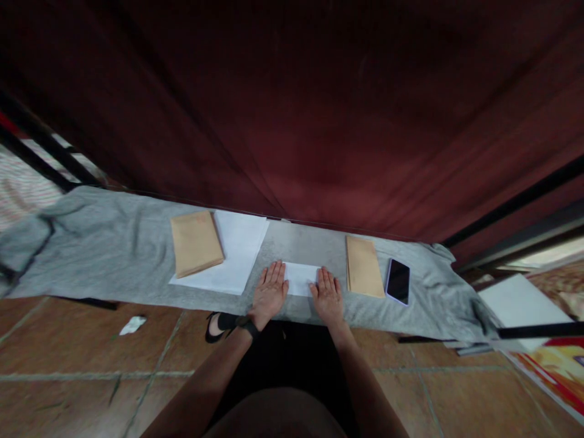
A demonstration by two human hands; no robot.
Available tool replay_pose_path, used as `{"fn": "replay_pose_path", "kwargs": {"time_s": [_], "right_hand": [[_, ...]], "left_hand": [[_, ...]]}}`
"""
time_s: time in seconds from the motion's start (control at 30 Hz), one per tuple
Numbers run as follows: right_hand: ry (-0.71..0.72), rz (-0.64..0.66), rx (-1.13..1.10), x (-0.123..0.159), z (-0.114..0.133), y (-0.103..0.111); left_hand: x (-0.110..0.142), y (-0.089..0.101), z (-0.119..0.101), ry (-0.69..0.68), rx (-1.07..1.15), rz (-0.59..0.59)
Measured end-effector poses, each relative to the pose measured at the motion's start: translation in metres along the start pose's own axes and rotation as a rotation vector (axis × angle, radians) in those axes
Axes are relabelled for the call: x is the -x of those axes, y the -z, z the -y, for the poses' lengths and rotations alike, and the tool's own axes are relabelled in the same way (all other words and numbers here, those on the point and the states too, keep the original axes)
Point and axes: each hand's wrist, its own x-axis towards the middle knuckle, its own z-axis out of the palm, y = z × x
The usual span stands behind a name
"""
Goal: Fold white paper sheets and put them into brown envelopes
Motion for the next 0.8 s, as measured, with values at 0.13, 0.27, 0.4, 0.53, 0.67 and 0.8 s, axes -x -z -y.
{"fn": "replay_pose_path", "kwargs": {"time_s": [0.13, 0.27, 0.4, 0.53, 0.67, 0.8], "right_hand": [[-0.025, 0.015, 0.032, 0.006, -0.008, 0.003], [-0.051, 0.027, 0.028, 0.007, -0.008, 0.004], [-0.068, 0.027, -0.013, 0.007, -0.007, 0.004], [-0.084, 0.022, -0.045, 0.007, -0.006, 0.004], [-0.083, 0.017, -0.064, 0.007, -0.006, 0.006], [-0.081, 0.028, -0.05, 0.007, -0.005, 0.007]], "left_hand": [[0.001, -0.001, 0.001, 0.042, -0.014, -0.005], [0.002, 0.001, 0.001, 0.082, 0.007, -0.014], [0.003, 0.005, -0.004, 0.133, 0.123, -0.044], [-0.005, 0.008, -0.007, 0.212, 0.342, -0.067], [-0.019, 0.011, -0.001, 0.37, 0.661, -0.028], [-0.024, 0.015, 0.003, 0.401, 0.763, -0.015]]}}
